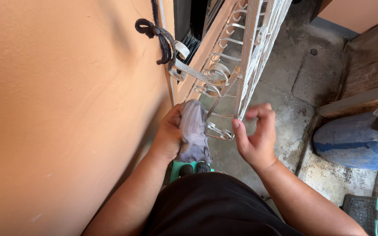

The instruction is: The person cleans a white decorative metal gate using a cloth, wiping the bars and curved sections by hand.

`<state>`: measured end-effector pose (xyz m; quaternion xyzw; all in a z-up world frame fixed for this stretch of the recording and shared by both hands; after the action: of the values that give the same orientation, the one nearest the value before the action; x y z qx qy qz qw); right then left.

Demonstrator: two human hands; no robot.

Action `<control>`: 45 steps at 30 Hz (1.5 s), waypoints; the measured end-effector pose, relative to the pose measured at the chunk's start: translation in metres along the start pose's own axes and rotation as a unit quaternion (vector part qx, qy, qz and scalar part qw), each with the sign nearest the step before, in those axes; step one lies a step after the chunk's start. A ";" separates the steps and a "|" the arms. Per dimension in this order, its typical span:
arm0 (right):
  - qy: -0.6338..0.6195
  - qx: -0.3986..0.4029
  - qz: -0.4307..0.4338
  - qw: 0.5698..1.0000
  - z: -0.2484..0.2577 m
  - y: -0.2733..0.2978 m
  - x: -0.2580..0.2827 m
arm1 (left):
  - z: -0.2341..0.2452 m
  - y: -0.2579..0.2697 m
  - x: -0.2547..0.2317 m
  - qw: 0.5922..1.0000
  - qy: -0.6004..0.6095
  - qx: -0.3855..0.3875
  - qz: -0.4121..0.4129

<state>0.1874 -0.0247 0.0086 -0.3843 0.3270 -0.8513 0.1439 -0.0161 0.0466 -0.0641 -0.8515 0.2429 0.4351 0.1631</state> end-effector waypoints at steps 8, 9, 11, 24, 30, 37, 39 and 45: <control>-0.288 0.029 -0.171 0.942 -0.057 0.017 -0.049 | -0.043 -0.049 0.036 0.975 -0.146 0.023 -0.167; -0.250 0.021 -0.172 0.953 -0.057 0.018 -0.051 | -0.048 -0.051 0.035 0.962 -0.193 0.029 -0.192; -0.227 0.023 -0.171 0.959 -0.055 0.018 -0.052 | -0.046 -0.053 0.029 0.939 -0.261 0.015 -0.224; -0.295 0.019 -0.176 0.939 -0.061 0.026 -0.063 | -0.029 -0.059 0.048 0.932 -0.275 0.035 -0.232; -0.322 0.017 -0.174 0.930 -0.060 0.023 -0.062 | -0.053 -0.061 0.042 0.983 -0.096 -0.019 -0.157; -0.307 0.026 -0.172 0.936 -0.058 0.019 -0.055 | -0.043 -0.040 0.045 0.979 0.003 -0.076 -0.188; -0.307 0.043 -0.174 0.935 -0.056 0.021 -0.057 | -0.046 -0.027 0.031 0.969 0.102 -0.094 -0.203; -0.306 0.038 -0.169 0.936 -0.059 0.021 -0.062 | -0.080 -0.002 -0.035 0.823 -0.431 -0.120 -0.351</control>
<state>0.1837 0.0170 -0.0689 -0.6700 0.1651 -0.7161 0.1054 0.0205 0.0189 0.0097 -0.6181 -0.2212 0.6967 0.2893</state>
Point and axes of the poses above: each hand's wrist, its own y-axis away from the middle knuckle, its own z-axis out of the back of the hand, x = y × z, the point moved 2 cm from there along -y, towards the middle knuckle, and after that the axes turned 8 degrees about x, right-handed, at the moved point
